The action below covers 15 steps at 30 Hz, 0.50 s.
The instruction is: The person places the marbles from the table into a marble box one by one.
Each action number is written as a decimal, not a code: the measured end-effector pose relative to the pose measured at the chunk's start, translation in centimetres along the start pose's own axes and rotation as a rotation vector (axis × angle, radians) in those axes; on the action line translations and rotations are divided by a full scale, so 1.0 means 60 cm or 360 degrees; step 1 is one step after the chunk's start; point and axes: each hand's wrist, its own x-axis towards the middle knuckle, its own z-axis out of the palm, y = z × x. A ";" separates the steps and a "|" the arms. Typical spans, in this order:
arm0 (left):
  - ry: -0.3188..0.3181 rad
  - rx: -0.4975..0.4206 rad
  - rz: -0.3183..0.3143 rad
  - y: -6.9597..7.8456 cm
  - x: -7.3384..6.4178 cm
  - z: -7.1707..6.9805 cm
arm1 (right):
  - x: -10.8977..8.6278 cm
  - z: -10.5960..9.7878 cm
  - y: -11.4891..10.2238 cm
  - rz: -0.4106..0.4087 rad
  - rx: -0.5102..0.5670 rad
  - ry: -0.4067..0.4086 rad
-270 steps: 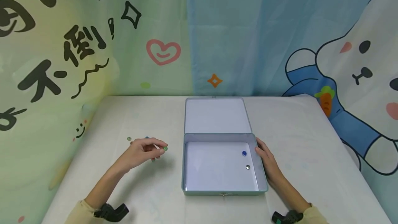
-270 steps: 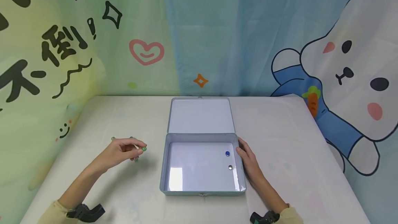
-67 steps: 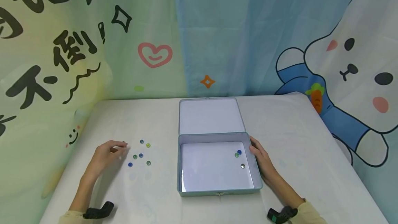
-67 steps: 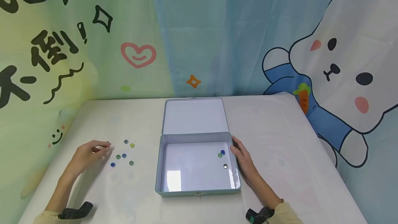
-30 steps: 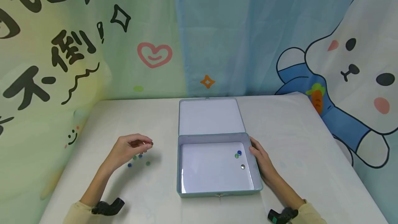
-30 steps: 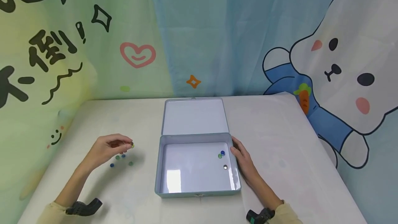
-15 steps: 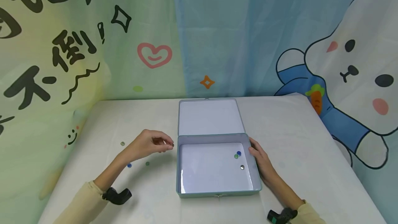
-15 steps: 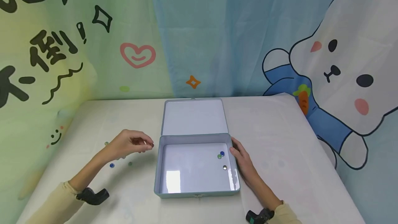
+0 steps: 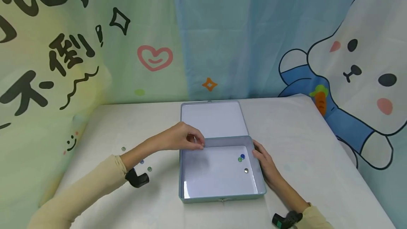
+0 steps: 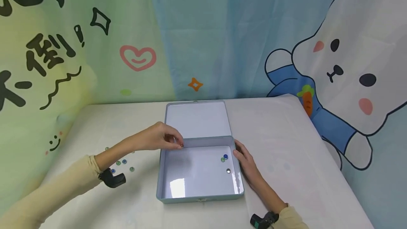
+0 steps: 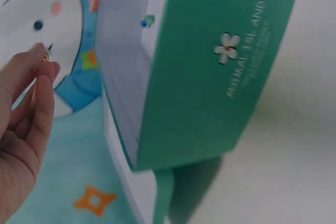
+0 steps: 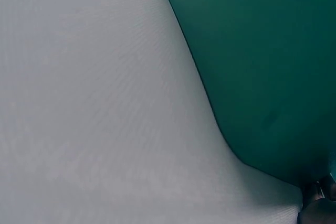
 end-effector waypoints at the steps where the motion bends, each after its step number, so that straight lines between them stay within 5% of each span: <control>1: -0.0035 0.0004 0.0013 0.003 0.010 0.002 | 0.000 0.001 0.000 -0.0005 -0.0007 0.0000; 7: -0.0207 0.0019 0.0047 0.009 0.052 0.023 | 0.002 0.003 0.003 0.0000 -0.0033 -0.0012; 15: -0.0264 0.0083 0.0107 0.017 0.100 0.054 | 0.001 0.000 0.003 0.0003 -0.0053 0.0010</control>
